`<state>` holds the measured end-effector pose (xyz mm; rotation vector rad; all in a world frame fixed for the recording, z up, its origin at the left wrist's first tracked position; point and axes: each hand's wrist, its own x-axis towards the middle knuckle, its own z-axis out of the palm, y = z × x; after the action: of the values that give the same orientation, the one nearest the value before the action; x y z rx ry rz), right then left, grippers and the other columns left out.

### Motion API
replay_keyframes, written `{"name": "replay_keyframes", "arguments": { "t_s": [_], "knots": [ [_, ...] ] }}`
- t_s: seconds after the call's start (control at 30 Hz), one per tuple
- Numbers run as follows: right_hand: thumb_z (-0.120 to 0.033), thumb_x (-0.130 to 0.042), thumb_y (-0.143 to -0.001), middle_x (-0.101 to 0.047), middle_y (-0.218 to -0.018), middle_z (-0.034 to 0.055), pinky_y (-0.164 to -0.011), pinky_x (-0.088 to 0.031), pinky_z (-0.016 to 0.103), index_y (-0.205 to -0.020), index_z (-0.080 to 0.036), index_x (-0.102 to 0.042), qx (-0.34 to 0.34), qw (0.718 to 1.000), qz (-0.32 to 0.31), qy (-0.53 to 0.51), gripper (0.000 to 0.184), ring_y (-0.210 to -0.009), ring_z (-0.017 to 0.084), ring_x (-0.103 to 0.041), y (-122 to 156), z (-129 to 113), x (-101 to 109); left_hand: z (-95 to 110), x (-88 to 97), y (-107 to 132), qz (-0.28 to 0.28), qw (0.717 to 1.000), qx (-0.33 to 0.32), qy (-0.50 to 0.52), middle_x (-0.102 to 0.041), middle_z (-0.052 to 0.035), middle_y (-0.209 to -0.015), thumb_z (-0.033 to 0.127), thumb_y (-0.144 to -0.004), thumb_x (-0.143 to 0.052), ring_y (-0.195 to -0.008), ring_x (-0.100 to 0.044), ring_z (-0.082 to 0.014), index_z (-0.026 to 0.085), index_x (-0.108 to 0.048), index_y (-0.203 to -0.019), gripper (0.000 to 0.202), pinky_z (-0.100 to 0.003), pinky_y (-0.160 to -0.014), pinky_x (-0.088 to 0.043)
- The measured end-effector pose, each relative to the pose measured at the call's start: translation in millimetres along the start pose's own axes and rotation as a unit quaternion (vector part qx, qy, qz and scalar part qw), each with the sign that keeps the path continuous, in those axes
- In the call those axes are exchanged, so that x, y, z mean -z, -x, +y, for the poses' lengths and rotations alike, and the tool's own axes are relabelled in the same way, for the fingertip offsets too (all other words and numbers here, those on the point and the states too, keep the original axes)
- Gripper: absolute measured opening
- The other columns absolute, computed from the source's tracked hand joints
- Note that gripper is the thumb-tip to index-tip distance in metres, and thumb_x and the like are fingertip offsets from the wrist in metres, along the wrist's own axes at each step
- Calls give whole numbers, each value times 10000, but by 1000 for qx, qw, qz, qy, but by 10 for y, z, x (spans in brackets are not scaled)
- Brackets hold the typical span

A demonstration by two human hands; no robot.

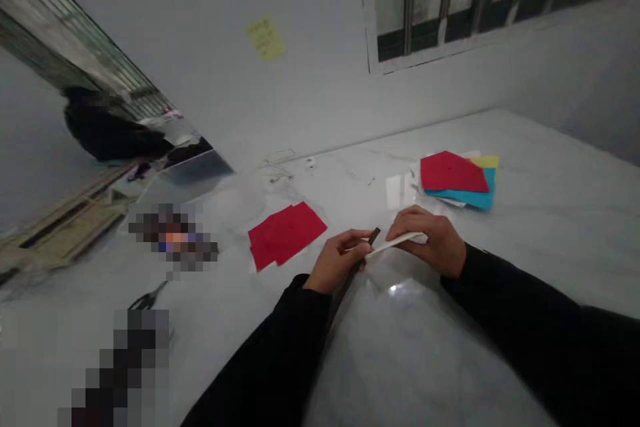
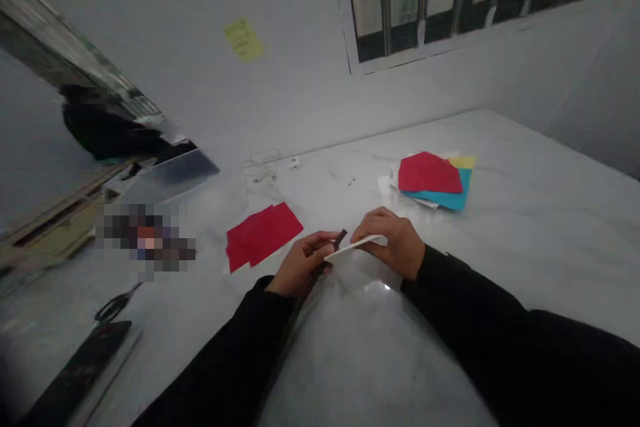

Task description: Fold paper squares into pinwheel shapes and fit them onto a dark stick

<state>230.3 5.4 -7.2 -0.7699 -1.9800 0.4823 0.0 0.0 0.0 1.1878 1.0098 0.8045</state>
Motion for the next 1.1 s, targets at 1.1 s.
{"name": "replay_keyframes", "arguments": {
  "t_s": [1.1],
  "knots": [
    [-235,-656,-917,-754,-872,21,-858,-496,382,-924,-228,-722,35,999,-19,18,67,-893,201,-606,-16,-125,48,55,-8,87,-42,999,19,-16,-665,-22,-827,359,-762,-780,-634,-554,-89,186,-717,-1070,358,-212,-593,-423]
  ]
}}
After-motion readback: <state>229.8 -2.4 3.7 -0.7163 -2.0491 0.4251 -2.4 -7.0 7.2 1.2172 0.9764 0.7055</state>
